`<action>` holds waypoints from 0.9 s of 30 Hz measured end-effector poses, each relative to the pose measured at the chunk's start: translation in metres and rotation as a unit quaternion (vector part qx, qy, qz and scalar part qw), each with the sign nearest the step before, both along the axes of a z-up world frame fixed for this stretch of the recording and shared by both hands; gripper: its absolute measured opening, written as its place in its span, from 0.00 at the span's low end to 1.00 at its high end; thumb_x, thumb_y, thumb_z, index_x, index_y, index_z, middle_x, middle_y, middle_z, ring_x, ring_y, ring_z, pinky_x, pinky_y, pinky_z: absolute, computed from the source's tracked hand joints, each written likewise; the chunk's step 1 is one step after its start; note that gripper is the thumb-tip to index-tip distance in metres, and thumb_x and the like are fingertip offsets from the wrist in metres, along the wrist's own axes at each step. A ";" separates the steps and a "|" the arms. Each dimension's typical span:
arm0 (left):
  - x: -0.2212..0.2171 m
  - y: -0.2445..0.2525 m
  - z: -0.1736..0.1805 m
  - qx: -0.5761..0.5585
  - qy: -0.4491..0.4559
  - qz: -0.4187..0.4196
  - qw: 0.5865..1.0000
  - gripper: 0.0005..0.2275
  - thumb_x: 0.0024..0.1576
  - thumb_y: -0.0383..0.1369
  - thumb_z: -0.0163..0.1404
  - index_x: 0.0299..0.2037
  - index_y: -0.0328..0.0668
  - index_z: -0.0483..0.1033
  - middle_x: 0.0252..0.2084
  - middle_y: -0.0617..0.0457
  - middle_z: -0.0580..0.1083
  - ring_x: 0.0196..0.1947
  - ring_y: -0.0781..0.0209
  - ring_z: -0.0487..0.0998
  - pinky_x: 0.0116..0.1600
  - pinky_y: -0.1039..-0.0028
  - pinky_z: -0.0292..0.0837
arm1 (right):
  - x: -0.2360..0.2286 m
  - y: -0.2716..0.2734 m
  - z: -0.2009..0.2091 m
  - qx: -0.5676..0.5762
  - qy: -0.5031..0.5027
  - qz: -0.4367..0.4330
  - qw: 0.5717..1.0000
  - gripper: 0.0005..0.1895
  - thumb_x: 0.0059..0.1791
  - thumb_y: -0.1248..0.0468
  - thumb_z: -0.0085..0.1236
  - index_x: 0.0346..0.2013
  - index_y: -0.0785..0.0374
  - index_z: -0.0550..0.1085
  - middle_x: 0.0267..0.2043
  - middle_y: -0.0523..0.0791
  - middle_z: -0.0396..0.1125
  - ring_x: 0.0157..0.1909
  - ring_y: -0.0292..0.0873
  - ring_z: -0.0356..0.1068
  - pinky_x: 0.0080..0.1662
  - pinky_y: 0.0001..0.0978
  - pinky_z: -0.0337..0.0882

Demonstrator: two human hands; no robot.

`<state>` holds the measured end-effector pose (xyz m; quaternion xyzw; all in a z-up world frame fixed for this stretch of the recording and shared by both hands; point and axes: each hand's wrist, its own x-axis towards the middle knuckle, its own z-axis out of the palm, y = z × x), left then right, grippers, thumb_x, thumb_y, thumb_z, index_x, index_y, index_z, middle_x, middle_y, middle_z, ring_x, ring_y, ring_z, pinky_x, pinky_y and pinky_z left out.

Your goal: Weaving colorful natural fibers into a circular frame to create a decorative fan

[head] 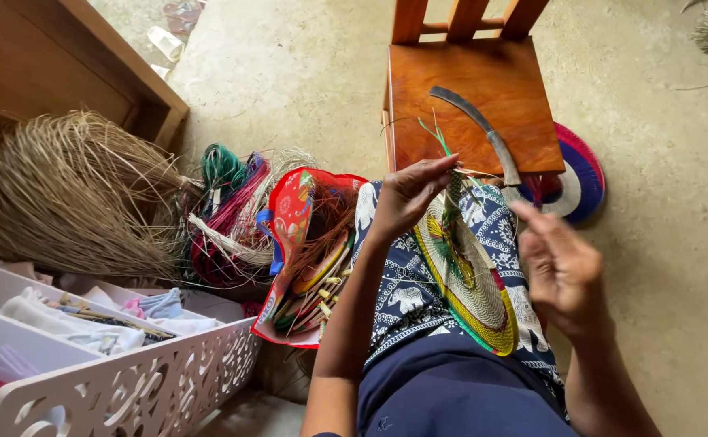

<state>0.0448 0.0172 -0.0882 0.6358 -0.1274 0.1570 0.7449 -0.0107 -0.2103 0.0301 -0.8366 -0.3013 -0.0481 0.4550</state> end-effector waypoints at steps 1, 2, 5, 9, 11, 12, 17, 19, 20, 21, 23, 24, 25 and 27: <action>0.002 -0.004 -0.002 -0.001 0.000 -0.004 1.000 0.15 0.62 0.20 0.52 0.59 0.39 0.76 0.51 0.52 0.80 0.43 0.69 0.79 0.48 0.82 0.75 | 0.001 0.002 -0.011 -0.001 0.000 -0.004 1.000 0.27 0.49 0.83 0.45 0.64 0.77 0.69 0.34 0.43 0.62 0.29 0.34 0.59 0.34 0.23 0.62; 0.004 -0.009 -0.005 -0.035 -0.029 0.003 0.999 0.15 0.60 0.21 0.55 0.57 0.39 0.79 0.49 0.47 0.80 0.47 0.65 0.79 0.50 0.76 0.75 | 0.002 0.003 -0.022 -0.037 0.013 -0.023 0.999 0.18 0.54 0.74 0.44 0.58 0.71 0.70 0.39 0.50 0.68 0.35 0.51 0.66 0.36 0.42 0.67; 0.009 -0.020 -0.015 -0.083 -0.059 -0.001 0.995 0.15 0.58 0.21 0.58 0.55 0.39 0.81 0.49 0.43 0.81 0.51 0.62 0.78 0.54 0.70 0.76 | 0.018 0.005 -0.055 -0.059 0.007 -0.026 0.998 0.10 0.59 0.66 0.43 0.49 0.66 0.72 0.40 0.56 0.73 0.39 0.63 0.75 0.39 0.57 0.74; 0.004 -0.032 -0.003 -0.105 -0.050 -0.003 0.993 0.18 0.57 0.19 0.58 0.59 0.36 0.78 0.43 0.41 0.81 0.45 0.63 0.80 0.52 0.68 0.79 | 0.034 0.015 -0.054 -0.008 -0.082 -0.033 0.996 0.07 0.58 0.68 0.53 0.41 0.67 0.77 0.35 0.52 0.73 0.38 0.57 0.76 0.41 0.44 0.74; 0.005 -0.037 -0.006 -0.111 -0.054 -0.004 0.992 0.18 0.57 0.18 0.58 0.59 0.35 0.76 0.42 0.39 0.80 0.45 0.61 0.80 0.52 0.66 0.79 | 0.037 0.014 -0.056 0.007 -0.088 -0.043 0.995 0.06 0.57 0.68 0.55 0.42 0.63 0.80 0.35 0.49 0.73 0.38 0.52 0.76 0.42 0.39 0.74; 0.005 -0.039 -0.008 -0.118 -0.056 -0.004 0.991 0.18 0.58 0.17 0.57 0.59 0.34 0.74 0.41 0.37 0.80 0.44 0.58 0.81 0.51 0.65 0.80 | 0.038 0.013 -0.057 0.022 -0.091 -0.052 0.994 0.05 0.56 0.67 0.58 0.42 0.59 0.82 0.35 0.47 0.73 0.38 0.48 0.76 0.44 0.35 0.73; 0.007 -0.048 -0.014 -0.140 -0.053 -0.018 0.989 0.15 0.57 0.18 0.58 0.52 0.32 0.72 0.40 0.37 0.80 0.44 0.57 0.82 0.51 0.67 0.79 | 0.029 0.025 -0.035 0.046 -0.106 -0.058 0.992 0.07 0.57 0.69 0.58 0.45 0.61 0.82 0.32 0.51 0.71 0.36 0.51 0.75 0.40 0.37 0.73; 0.010 -0.051 -0.017 -0.148 -0.049 -0.019 0.987 0.13 0.57 0.19 0.58 0.50 0.31 0.72 0.40 0.38 0.80 0.44 0.58 0.82 0.51 0.68 0.79 | 0.029 0.025 -0.035 0.058 -0.114 -0.052 0.990 0.07 0.57 0.70 0.57 0.46 0.62 0.82 0.33 0.52 0.71 0.36 0.54 0.75 0.40 0.40 0.72; 0.011 -0.052 -0.019 -0.151 -0.046 -0.020 0.987 0.12 0.57 0.19 0.59 0.49 0.32 0.72 0.40 0.40 0.80 0.44 0.60 0.82 0.51 0.69 0.79 | 0.030 0.022 -0.039 0.052 -0.109 -0.045 0.992 0.07 0.57 0.69 0.57 0.45 0.64 0.82 0.32 0.52 0.71 0.35 0.54 0.74 0.39 0.40 0.72; 0.012 -0.053 -0.021 -0.153 -0.042 -0.021 0.987 0.11 0.57 0.19 0.59 0.47 0.32 0.72 0.41 0.41 0.81 0.45 0.63 0.82 0.51 0.71 0.78 | 0.030 0.019 -0.044 0.046 -0.103 -0.038 0.993 0.07 0.56 0.68 0.57 0.44 0.65 0.82 0.31 0.52 0.71 0.34 0.54 0.73 0.39 0.41 0.72; 0.010 -0.053 -0.017 -0.150 -0.043 -0.019 0.988 0.11 0.57 0.19 0.59 0.48 0.32 0.73 0.41 0.42 0.81 0.45 0.63 0.82 0.52 0.70 0.78 | 0.034 0.007 -0.055 -0.007 -0.104 -0.044 0.994 0.07 0.57 0.66 0.57 0.42 0.65 0.81 0.29 0.54 0.70 0.32 0.57 0.72 0.36 0.45 0.72; 0.008 -0.053 -0.015 -0.148 -0.043 -0.017 0.988 0.11 0.57 0.20 0.59 0.48 0.32 0.73 0.41 0.43 0.81 0.45 0.63 0.82 0.52 0.70 0.78 | 0.036 0.000 -0.060 -0.060 -0.103 -0.048 0.992 0.08 0.57 0.64 0.58 0.39 0.65 0.80 0.27 0.56 0.68 0.30 0.61 0.72 0.33 0.49 0.71; 0.008 -0.053 -0.015 -0.149 -0.043 -0.017 0.988 0.11 0.57 0.20 0.59 0.48 0.32 0.73 0.41 0.43 0.81 0.45 0.63 0.82 0.52 0.70 0.78 | 0.049 -0.017 -0.077 -0.061 -0.103 -0.048 0.992 0.08 0.57 0.64 0.58 0.39 0.65 0.80 0.27 0.56 0.68 0.30 0.61 0.72 0.33 0.49 0.71; 0.009 -0.054 -0.015 -0.137 -0.059 0.006 0.989 0.12 0.57 0.18 0.58 0.48 0.32 0.72 0.40 0.41 0.81 0.44 0.61 0.82 0.48 0.70 0.80 | 0.077 -0.052 -0.110 -0.133 -0.162 -0.122 0.970 0.05 0.56 0.66 0.62 0.41 0.65 0.83 0.31 0.55 0.70 0.34 0.59 0.71 0.40 0.51 0.72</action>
